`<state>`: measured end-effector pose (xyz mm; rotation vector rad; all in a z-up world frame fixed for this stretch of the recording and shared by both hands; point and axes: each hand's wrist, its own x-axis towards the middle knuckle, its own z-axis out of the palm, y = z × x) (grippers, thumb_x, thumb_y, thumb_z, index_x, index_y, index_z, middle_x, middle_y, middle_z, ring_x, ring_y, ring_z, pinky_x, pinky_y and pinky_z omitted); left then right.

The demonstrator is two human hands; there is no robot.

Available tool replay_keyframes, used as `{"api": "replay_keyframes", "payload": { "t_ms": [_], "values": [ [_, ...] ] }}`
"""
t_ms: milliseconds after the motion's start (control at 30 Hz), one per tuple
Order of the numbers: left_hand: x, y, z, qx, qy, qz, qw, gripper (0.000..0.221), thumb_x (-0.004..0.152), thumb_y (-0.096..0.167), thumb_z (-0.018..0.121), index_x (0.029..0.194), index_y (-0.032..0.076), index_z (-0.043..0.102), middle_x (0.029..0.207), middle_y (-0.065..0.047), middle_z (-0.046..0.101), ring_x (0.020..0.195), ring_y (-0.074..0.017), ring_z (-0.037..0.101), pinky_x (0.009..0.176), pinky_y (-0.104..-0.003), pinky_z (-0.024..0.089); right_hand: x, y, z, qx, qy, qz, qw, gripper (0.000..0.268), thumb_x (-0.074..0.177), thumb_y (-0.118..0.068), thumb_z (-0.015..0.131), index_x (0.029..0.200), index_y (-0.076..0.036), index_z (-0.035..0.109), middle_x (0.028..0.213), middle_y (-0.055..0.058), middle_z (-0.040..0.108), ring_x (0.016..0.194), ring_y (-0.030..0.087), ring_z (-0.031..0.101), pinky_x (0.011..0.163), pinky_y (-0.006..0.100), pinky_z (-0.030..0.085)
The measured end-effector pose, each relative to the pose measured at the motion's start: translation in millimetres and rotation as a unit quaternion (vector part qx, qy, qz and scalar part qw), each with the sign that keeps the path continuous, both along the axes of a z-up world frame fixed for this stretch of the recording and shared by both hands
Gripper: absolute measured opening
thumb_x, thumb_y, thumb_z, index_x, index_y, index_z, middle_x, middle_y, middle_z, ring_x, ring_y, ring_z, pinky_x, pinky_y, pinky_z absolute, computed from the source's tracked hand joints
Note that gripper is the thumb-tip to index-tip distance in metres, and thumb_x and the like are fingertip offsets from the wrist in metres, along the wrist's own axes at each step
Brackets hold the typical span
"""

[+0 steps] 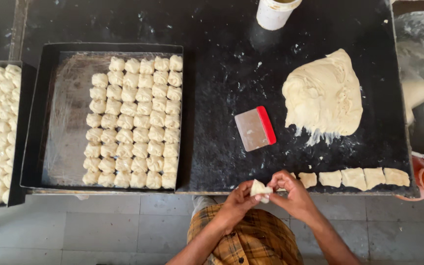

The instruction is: The person shapes small pieces of dough into balls by hand and places them in rows on metal trays, then later flattens a large portion of dough on a dark countertop using their hands and a bench scraper.

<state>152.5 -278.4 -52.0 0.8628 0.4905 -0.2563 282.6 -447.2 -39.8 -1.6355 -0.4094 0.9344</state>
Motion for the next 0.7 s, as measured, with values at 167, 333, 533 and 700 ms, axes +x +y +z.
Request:
{"api": "replay_keyframes", "payload": {
  "t_ms": [167,333,533,700],
  "values": [
    [15,-18,-1,0.016,-0.003,0.084,0.996,0.029,0.099,0.009,0.067,0.124,-0.006,0.064,0.107,-0.008,0.074,0.093,-0.0117,0.068,0.081,-0.028,0.059,0,-30,-10,0.001,0.057,-0.062,0.996,0.035,0.081,0.009,0.073,0.112,-0.007,0.066,0.098,0.005,0.074,0.087,0.015,0.07,0.079,0.027,0.059],
    [14,-15,10,0.234,-0.028,0.079,0.968,0.027,0.098,0.009,0.069,0.122,-0.001,0.065,0.101,-0.008,0.075,0.083,-0.0084,0.064,0.069,-0.023,0.052,81,-51,-2,-0.126,-0.436,-0.21,0.866,0.014,0.095,0.007,0.067,0.107,0.001,0.072,0.105,0.014,0.073,0.091,0.021,0.071,0.079,0.033,0.055],
    [22,-6,25,0.187,-0.059,0.184,0.963,0.025,0.091,0.002,0.076,0.112,-0.005,0.066,0.101,-0.009,0.075,0.09,-0.0098,0.069,0.079,-0.025,0.058,147,-24,-31,-0.176,-0.596,-0.208,0.756,0.011,0.096,-0.003,0.07,0.106,0.002,0.073,0.11,0.018,0.072,0.1,0.037,0.069,0.086,0.043,0.056],
    [20,8,26,0.213,-0.03,0.204,0.955,0.02,0.091,0.001,0.075,0.108,-0.006,0.068,0.1,-0.01,0.077,0.089,-0.011,0.071,0.08,-0.026,0.059,142,-14,-51,-0.216,-0.623,-0.187,0.729,0.009,0.1,-0.004,0.066,0.101,0.001,0.074,0.108,0.016,0.072,0.102,0.036,0.069,0.091,0.044,0.057]
  ]
}}
